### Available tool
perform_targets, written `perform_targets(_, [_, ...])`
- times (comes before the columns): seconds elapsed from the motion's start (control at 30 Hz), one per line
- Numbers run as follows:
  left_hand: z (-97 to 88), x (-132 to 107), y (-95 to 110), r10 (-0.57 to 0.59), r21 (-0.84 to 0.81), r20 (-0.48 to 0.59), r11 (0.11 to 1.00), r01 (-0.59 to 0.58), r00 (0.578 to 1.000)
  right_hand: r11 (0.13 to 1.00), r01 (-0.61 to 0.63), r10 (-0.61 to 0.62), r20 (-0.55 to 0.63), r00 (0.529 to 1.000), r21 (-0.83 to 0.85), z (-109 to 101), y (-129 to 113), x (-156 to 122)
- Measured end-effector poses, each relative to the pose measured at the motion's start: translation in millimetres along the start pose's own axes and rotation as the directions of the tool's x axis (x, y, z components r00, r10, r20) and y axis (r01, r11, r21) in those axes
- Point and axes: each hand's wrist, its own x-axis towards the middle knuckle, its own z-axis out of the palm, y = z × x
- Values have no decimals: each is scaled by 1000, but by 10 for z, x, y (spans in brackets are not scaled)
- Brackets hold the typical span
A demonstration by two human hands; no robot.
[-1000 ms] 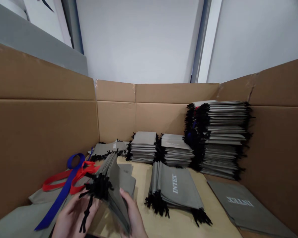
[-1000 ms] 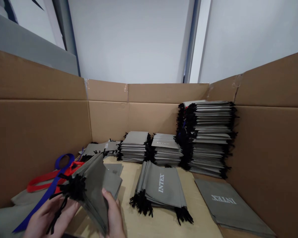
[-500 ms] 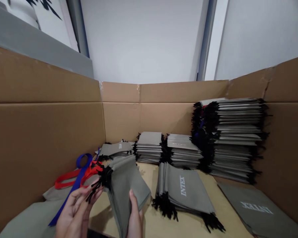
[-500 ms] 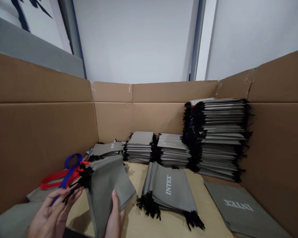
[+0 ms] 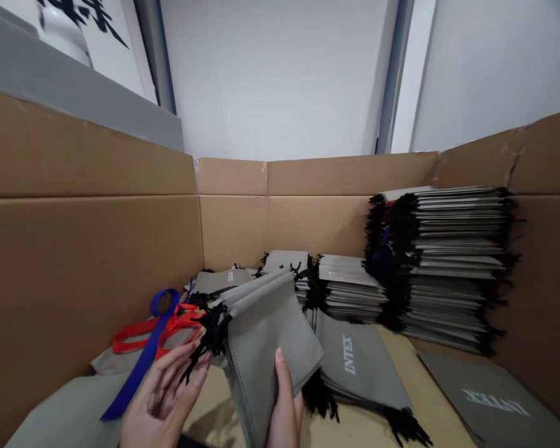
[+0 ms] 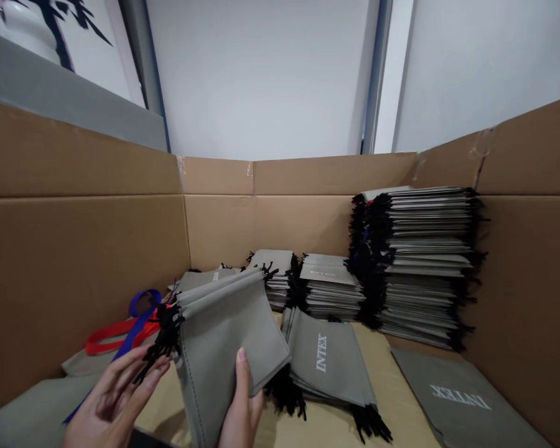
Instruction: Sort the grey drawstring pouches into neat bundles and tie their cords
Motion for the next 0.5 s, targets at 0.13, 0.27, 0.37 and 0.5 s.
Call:
perform_targets(0.13, [-19,27,-48,18,133,-29,991,-14,999,1000,17,-17,4,1000,-8,-33,-18,17])
perform_targets(0.27, [-58,63,-99,55,228,-56,973,-40,997,999,29,-29,-1,1000,-41,-58,-48,7])
perform_targets(0.37, [-102,87,-136,92,331,-58,941,-67,994,998,31,-31,-13,999,-48,-69,-75,16])
perform_targets(0.5, [-142,87,-145,198,419,-15,891,-174,980,995,75,-76,-4,997,-72,-80,-92,47])
